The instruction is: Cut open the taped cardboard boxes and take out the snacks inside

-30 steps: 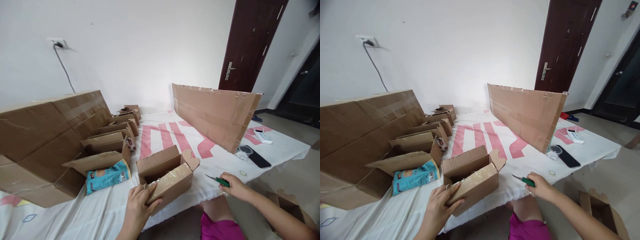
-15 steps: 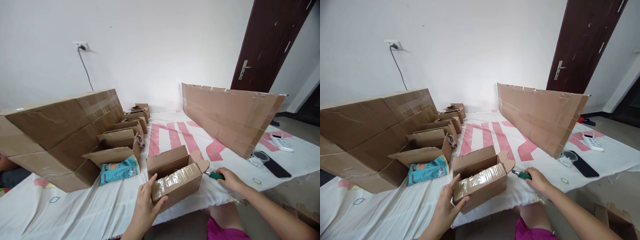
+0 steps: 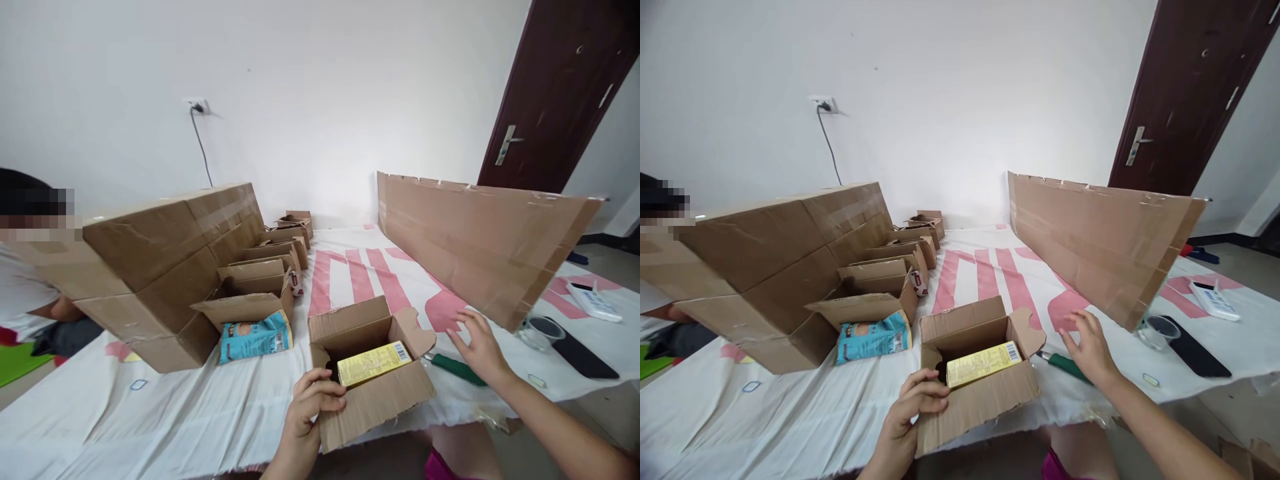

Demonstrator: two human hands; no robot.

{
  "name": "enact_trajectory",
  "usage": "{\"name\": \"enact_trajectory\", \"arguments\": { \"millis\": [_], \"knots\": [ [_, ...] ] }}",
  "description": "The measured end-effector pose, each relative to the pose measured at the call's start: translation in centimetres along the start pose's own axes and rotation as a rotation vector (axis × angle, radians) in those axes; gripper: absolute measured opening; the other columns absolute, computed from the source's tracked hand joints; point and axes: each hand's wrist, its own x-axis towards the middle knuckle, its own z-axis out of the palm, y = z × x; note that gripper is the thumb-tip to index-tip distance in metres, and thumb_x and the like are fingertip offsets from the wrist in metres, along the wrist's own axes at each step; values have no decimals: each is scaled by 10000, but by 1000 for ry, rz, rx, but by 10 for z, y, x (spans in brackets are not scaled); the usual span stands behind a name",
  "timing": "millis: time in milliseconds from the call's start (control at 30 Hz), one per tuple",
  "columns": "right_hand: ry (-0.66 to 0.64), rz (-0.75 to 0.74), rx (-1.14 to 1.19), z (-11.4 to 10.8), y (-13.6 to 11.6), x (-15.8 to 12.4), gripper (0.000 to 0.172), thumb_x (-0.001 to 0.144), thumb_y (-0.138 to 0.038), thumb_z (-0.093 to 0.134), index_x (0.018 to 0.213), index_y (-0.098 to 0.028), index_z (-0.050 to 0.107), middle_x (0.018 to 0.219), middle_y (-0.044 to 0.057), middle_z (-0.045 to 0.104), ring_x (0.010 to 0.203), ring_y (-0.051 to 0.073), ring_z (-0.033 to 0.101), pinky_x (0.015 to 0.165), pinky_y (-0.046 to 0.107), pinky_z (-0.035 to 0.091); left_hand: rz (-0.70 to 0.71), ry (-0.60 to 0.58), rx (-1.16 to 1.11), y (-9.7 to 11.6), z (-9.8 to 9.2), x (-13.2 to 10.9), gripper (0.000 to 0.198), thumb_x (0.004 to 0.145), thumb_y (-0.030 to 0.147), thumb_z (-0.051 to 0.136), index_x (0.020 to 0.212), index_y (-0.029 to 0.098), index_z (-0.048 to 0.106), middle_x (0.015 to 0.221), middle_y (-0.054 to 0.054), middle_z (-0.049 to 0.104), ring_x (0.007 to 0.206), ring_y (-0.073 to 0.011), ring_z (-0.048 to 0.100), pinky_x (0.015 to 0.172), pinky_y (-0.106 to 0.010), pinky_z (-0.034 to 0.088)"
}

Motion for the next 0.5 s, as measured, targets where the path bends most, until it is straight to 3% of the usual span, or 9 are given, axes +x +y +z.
{"name": "enact_trajectory", "arguments": {
  "millis": [67, 133, 233, 333, 433, 500],
  "knots": [
    [118, -91, 69, -9, -30, 16, 199, 884, -342, 523, 1020, -208, 577, 1100, 114, 568, 1067, 275, 541, 951, 469, 437, 2, 10, -10, 1, 1, 2, 109, 834, 229, 657, 835, 323, 713, 894, -1, 740, 1050, -213, 565, 882, -367, 463],
    [49, -206, 173, -14, -64, 29, 148, 900, -291, 525, 1027, -226, 565, 1040, 88, 596, 1015, 242, 562, 906, 419, 467, 5, 16, -18, 2, 1, 3, 90, 826, 243, 671, 826, 322, 713, 878, 1, 739, 1034, -210, 570, 878, -361, 459],
    [-321, -342, 273, -10, -106, 41, 136, 892, -262, 549, 1019, -226, 582, 1008, 74, 633, 992, 226, 578, 873, 384, 489, 13, 17, -27, 2, 1, 3, 81, 826, 252, 672, 822, 321, 715, 865, 0, 739, 1017, -210, 572, 873, -358, 455],
    [-703, -337, 224, 6, -128, 51, 350, 778, -301, 709, 1096, -192, 611, 1112, 94, 643, 1070, 257, 572, 925, 404, 474, 14, 0, -21, 2, -1, 2, 91, 826, 244, 672, 832, 324, 714, 863, 1, 734, 1016, -209, 566, 879, -356, 450],
    [-909, -317, 168, 20, -134, 58, 604, 686, -356, 789, 1229, -185, 585, 1216, 109, 629, 1158, 287, 542, 985, 421, 432, 20, -36, 0, 3, -2, 0, 86, 829, 249, 668, 849, 318, 715, 839, -7, 717, 1014, -210, 564, 880, -355, 452],
    [-966, -346, 127, 26, -134, 59, 643, 684, -379, 781, 1266, -201, 574, 1226, 112, 635, 1158, 298, 547, 990, 426, 418, 16, -60, 31, 4, -2, -1, 80, 841, 253, 650, 852, 303, 711, 809, -19, 703, 1002, -215, 572, 888, -368, 450]
  ]
}}
